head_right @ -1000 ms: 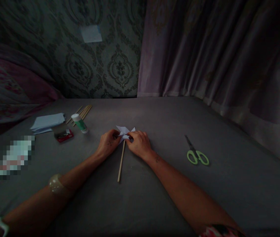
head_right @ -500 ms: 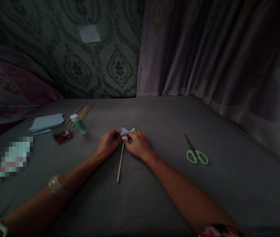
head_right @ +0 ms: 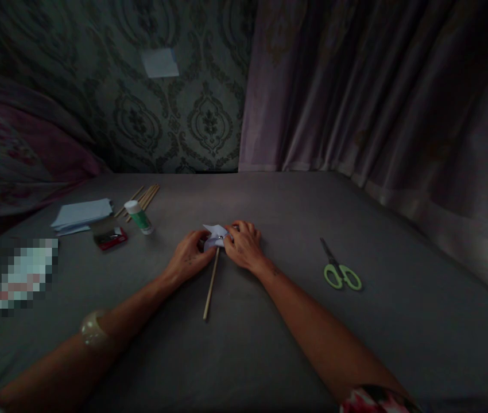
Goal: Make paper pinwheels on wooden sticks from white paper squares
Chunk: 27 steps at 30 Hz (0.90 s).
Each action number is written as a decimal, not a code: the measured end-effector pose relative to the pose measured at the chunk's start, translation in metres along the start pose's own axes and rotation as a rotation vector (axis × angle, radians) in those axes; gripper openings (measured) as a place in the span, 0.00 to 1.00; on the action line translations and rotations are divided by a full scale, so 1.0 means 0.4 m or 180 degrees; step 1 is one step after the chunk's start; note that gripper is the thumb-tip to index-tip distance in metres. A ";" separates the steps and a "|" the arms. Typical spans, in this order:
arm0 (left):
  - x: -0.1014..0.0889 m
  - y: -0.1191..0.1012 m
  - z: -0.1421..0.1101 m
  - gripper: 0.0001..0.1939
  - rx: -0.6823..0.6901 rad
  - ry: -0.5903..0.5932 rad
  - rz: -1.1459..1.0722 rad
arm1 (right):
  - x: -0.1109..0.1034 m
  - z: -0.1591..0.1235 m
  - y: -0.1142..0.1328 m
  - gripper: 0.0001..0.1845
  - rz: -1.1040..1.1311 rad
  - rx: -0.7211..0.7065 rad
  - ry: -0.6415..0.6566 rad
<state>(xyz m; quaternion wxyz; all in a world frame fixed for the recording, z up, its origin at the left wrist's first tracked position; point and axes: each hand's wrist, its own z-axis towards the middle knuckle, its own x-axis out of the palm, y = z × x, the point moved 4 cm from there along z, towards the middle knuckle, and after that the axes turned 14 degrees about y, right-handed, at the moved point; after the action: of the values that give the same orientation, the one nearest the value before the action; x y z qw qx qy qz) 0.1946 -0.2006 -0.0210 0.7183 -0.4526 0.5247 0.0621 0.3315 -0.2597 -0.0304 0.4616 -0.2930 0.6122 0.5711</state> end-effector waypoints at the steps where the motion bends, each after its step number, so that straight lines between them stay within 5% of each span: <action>1: 0.003 0.000 0.000 0.20 0.0023 0.0002 0.0028 | 0.004 0.000 0.002 0.20 -0.0026 0.0009 0.0054; 16: 0.023 0.012 0.004 0.21 0.0284 0.0010 0.0361 | 0.006 0.013 -0.013 0.19 0.0384 0.0102 0.0408; 22: 0.024 0.011 0.004 0.21 0.0319 0.0024 0.0411 | 0.009 0.015 -0.016 0.18 0.0495 0.0054 0.0357; 27: 0.020 0.010 0.003 0.22 0.0209 0.0018 0.0387 | -0.002 0.047 -0.076 0.19 0.0953 -0.0271 0.0094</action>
<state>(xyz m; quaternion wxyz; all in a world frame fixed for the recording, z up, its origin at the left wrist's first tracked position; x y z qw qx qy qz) 0.1965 -0.2004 -0.0298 0.7262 -0.3963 0.5550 0.0870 0.3632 -0.2470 -0.0415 0.3494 -0.2262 0.6311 0.6546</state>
